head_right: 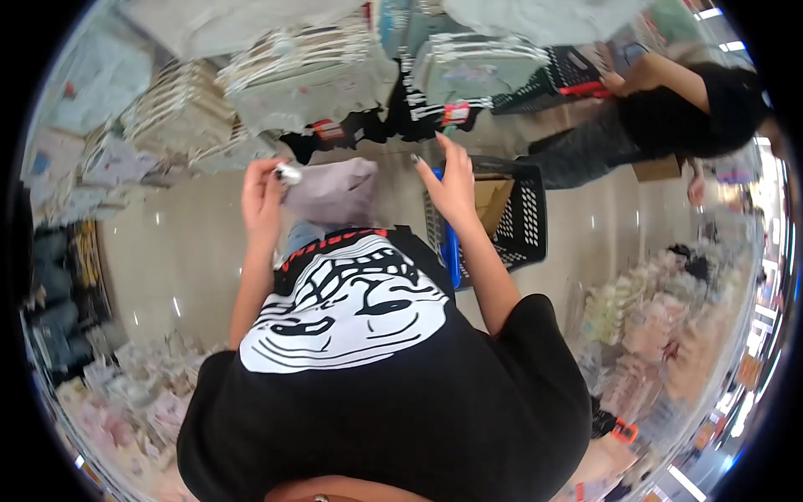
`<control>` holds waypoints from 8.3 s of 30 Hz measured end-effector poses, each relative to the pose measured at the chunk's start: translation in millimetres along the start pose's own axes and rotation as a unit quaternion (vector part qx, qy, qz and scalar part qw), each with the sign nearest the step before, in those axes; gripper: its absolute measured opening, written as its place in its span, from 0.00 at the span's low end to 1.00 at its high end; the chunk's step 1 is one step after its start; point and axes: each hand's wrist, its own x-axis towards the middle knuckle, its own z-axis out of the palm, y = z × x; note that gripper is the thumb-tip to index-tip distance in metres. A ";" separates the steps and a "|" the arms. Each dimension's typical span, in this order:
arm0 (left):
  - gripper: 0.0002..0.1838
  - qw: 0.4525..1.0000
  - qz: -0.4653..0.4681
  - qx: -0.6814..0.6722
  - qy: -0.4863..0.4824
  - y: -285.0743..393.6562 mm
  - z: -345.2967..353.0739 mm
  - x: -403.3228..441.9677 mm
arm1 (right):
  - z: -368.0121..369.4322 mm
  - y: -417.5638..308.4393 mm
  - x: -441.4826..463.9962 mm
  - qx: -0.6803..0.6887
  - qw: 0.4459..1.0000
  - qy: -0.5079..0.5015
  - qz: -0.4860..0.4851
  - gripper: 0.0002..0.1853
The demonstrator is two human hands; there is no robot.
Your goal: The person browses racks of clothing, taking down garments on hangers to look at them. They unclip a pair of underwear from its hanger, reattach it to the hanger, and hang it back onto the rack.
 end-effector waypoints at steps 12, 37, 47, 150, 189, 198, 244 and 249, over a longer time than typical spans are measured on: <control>0.07 0.994 -0.049 -0.012 -0.099 -21.8 -38.3 17.6 | 56.3 53.7 -98.0 0.039 0.950 -0.078 0.300 0.21; 0.04 0.975 -0.036 0.094 -0.196 -18.2 -267.3 1.0 | 222.0 -132.6 -127.3 -0.053 0.969 0.037 0.239 0.16; 0.05 0.956 -0.051 0.120 -0.262 -17.6 -279.6 -17.4 | 231.9 -154.7 -117.8 -0.062 0.956 0.065 0.279 0.22; 0.08 0.957 -0.031 0.231 -0.174 -4.0 -330.2 -41.7 | 250.5 -290.8 -60.8 0.179 0.934 -0.285 -0.122 0.08; 0.06 0.953 0.067 0.221 -0.198 20.4 -330.7 -9.3 | 201.8 -299.1 -37.8 0.166 0.904 -0.338 -0.201 0.09; 0.05 0.958 0.102 0.167 -0.210 37.1 -312.8 29.9 | 177.3 -298.6 -23.0 0.309 0.907 -0.270 -0.100 0.08; 0.08 0.964 0.094 0.177 -0.177 -4.8 -287.3 37.6 | 234.5 -282.1 -39.8 0.320 0.947 -0.020 0.030 0.06; 0.07 0.973 0.060 0.142 -0.169 -1.2 -291.0 31.6 | 243.4 -278.9 -48.2 0.234 0.972 -0.026 0.016 0.07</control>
